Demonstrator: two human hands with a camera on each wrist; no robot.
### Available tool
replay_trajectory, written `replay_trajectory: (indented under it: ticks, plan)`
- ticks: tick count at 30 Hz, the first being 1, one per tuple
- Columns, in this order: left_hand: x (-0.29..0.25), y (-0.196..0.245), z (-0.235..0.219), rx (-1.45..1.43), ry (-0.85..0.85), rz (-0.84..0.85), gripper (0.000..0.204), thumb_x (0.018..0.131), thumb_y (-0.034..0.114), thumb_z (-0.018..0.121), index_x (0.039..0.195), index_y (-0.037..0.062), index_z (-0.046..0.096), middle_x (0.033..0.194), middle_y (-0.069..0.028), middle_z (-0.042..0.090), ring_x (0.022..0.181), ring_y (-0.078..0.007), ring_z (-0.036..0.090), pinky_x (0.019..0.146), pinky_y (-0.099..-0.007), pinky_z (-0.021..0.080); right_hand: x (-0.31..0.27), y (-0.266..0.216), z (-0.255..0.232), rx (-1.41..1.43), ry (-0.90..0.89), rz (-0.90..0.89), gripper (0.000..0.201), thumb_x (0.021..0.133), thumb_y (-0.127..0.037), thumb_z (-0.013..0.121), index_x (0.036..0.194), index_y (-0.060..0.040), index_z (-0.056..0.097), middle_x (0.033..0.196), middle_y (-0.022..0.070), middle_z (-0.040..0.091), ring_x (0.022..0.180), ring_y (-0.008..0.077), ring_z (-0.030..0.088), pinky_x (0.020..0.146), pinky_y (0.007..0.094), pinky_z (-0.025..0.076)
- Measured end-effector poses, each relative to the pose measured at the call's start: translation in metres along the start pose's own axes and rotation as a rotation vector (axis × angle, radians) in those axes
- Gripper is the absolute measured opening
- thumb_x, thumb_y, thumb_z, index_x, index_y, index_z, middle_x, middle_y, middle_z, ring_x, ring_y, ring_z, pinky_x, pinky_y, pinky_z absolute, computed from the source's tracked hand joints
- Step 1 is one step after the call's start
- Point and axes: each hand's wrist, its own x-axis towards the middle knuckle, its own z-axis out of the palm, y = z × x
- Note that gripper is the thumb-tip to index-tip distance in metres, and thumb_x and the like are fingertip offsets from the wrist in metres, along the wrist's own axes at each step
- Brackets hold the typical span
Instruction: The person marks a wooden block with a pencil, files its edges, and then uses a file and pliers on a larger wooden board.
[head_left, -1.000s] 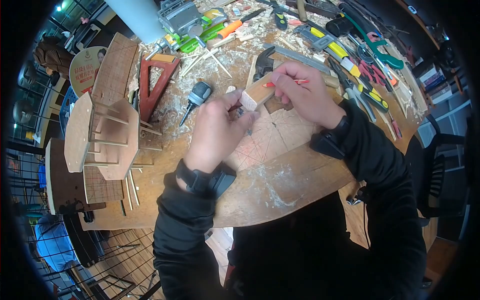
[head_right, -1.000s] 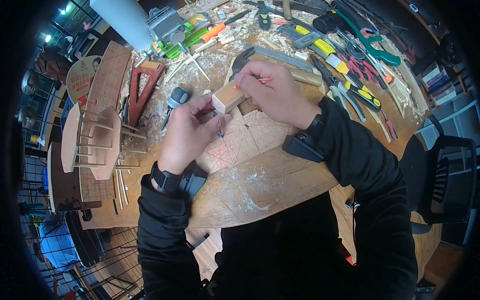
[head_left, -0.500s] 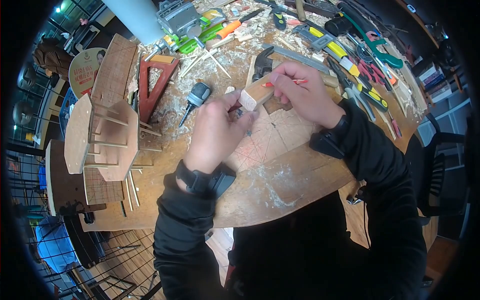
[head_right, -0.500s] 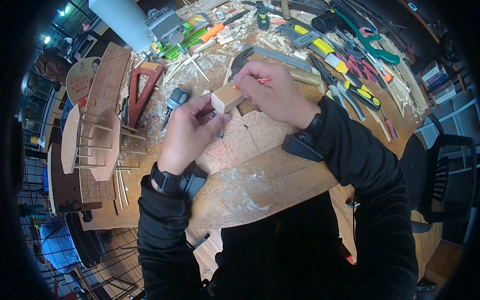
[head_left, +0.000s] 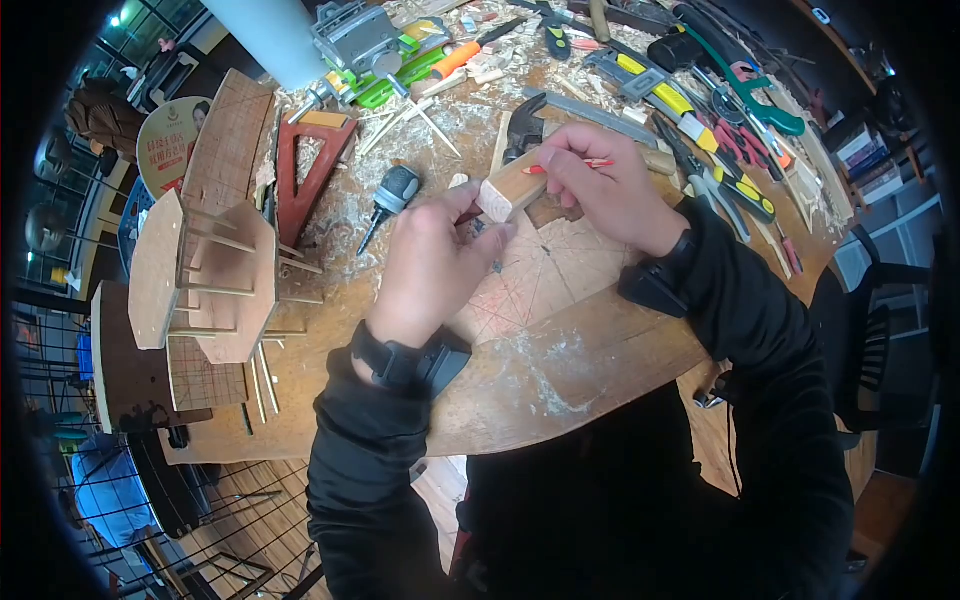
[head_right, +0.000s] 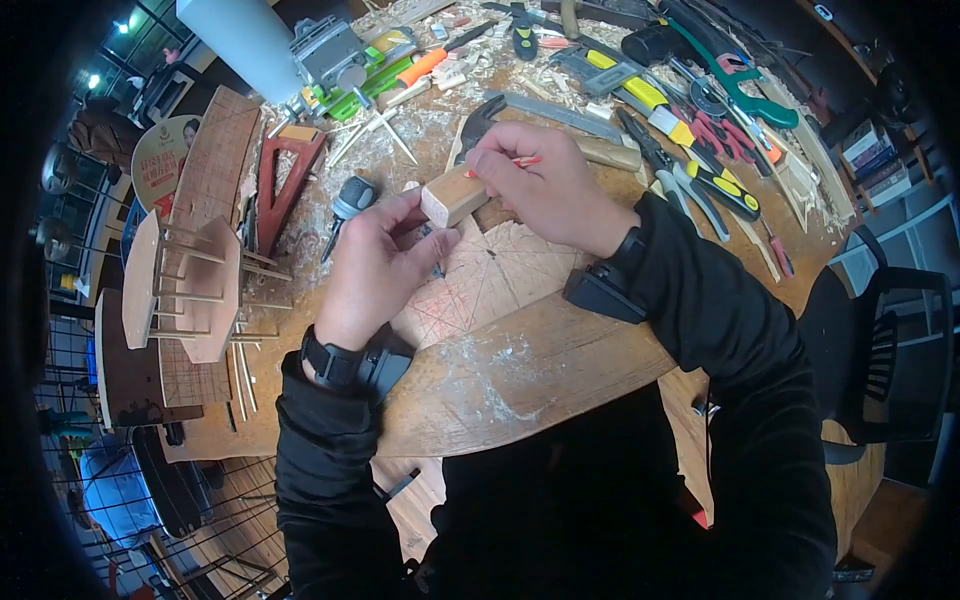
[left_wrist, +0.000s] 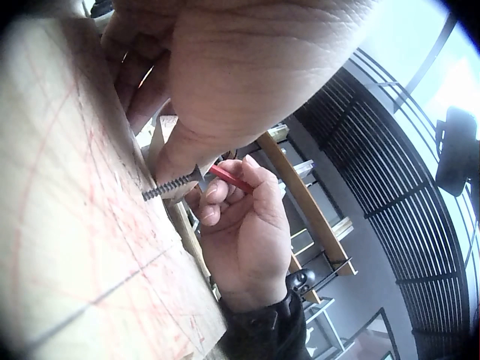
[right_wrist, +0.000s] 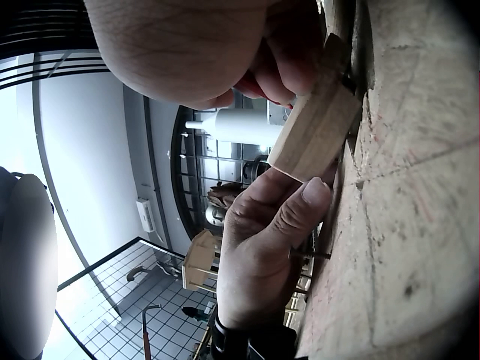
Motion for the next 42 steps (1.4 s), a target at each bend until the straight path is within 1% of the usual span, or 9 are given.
replay_trajectory:
  ticks: [10, 12, 13, 16, 18, 23, 26, 31, 42]
  plan:
    - [0.000, -0.002, 0.002, 0.027, 0.019, -0.001, 0.046, 0.091, 0.009, 0.083, 0.131, -0.0089, 0.066, 0.104, -0.0125, 0.075, 0.094, -0.0122, 0.069, 0.085, -0.0291, 0.058, 0.000, 0.000, -0.001, -0.001, -0.007, 0.014, 0.022, 0.107, -0.021, 0.064, 0.101, -0.0009, 0.071, 0.081, -0.0017, 0.064, 0.073, 0.0047, 0.058, 0.064, 0.0238, 0.049]
    - [0.001, -0.009, 0.006, -0.013, 0.139, 0.160, 0.038, 0.084, 0.013, 0.084, 0.116, -0.0043, 0.074, 0.079, -0.0192, 0.072, 0.063, -0.0255, 0.068, 0.063, -0.0363, 0.054, 0.000, 0.001, 0.000, 0.002, -0.005, 0.007, 0.022, 0.107, -0.021, 0.064, 0.101, -0.0007, 0.071, 0.081, -0.0015, 0.065, 0.074, 0.0048, 0.058, 0.064, 0.0238, 0.049]
    - [0.001, -0.010, 0.006, -0.013, 0.139, 0.160, 0.038, 0.084, 0.013, 0.084, 0.116, -0.0043, 0.074, 0.079, -0.0192, 0.072, 0.063, -0.0255, 0.068, 0.063, -0.0363, 0.054, 0.000, 0.001, 0.000, 0.006, -0.002, -0.001, 0.022, 0.107, -0.021, 0.064, 0.101, -0.0006, 0.071, 0.082, -0.0013, 0.065, 0.074, 0.0049, 0.059, 0.064, 0.0238, 0.049]
    - [0.000, -0.005, 0.004, -0.026, 0.144, 0.152, 0.037, 0.084, 0.013, 0.084, 0.116, -0.0039, 0.074, 0.079, -0.0192, 0.072, 0.063, -0.0261, 0.068, 0.063, -0.0366, 0.054, 0.000, -0.001, 0.000, 0.015, -0.004, 0.022, 0.022, 0.107, -0.021, 0.064, 0.102, -0.0003, 0.071, 0.082, -0.0010, 0.065, 0.075, 0.0052, 0.059, 0.065, 0.0239, 0.050]
    - [-0.001, 0.004, -0.002, 0.038, 0.005, -0.010, 0.046, 0.091, 0.009, 0.083, 0.130, -0.0085, 0.067, 0.104, -0.0121, 0.076, 0.094, -0.0119, 0.070, 0.083, -0.0289, 0.058, 0.000, 0.001, 0.000, 0.009, -0.005, 0.007, 0.022, 0.107, -0.021, 0.064, 0.102, -0.0004, 0.071, 0.082, -0.0010, 0.065, 0.075, 0.0052, 0.059, 0.065, 0.0239, 0.050]
    - [-0.002, 0.006, -0.002, 0.038, -0.001, -0.005, 0.046, 0.091, 0.008, 0.083, 0.131, -0.0086, 0.067, 0.105, -0.0128, 0.076, 0.094, -0.0120, 0.070, 0.084, -0.0289, 0.058, 0.001, 0.004, -0.001, 0.014, -0.009, -0.005, 0.022, 0.107, -0.021, 0.064, 0.102, -0.0004, 0.071, 0.082, -0.0012, 0.065, 0.074, 0.0051, 0.059, 0.063, 0.0235, 0.049]
    - [-0.001, 0.004, -0.001, 0.042, -0.001, 0.004, 0.046, 0.092, 0.008, 0.082, 0.131, -0.0088, 0.066, 0.106, -0.0129, 0.076, 0.094, -0.0121, 0.070, 0.084, -0.0287, 0.058, 0.000, 0.001, -0.001, 0.031, -0.010, 0.044, 0.022, 0.107, -0.021, 0.064, 0.102, -0.0005, 0.071, 0.082, -0.0013, 0.065, 0.074, 0.0049, 0.059, 0.063, 0.0233, 0.049]
    - [0.000, -0.004, 0.001, 0.006, 0.002, 0.026, 0.046, 0.092, 0.006, 0.081, 0.132, -0.0093, 0.065, 0.108, -0.0130, 0.076, 0.095, -0.0121, 0.070, 0.085, -0.0283, 0.058, 0.001, 0.003, 0.000, 0.017, -0.001, -0.001, 0.022, 0.107, -0.021, 0.064, 0.102, -0.0008, 0.071, 0.080, -0.0012, 0.065, 0.072, 0.0046, 0.059, 0.063, 0.0232, 0.049]
    - [-0.001, 0.000, 0.000, -0.003, -0.010, 0.005, 0.044, 0.092, 0.007, 0.081, 0.131, -0.0092, 0.066, 0.105, -0.0123, 0.076, 0.094, -0.0112, 0.070, 0.083, -0.0281, 0.058, 0.001, 0.005, 0.000, 0.018, -0.004, 0.000, 0.022, 0.107, -0.021, 0.063, 0.102, -0.0009, 0.071, 0.081, -0.0007, 0.065, 0.073, 0.0049, 0.059, 0.063, 0.0232, 0.049]
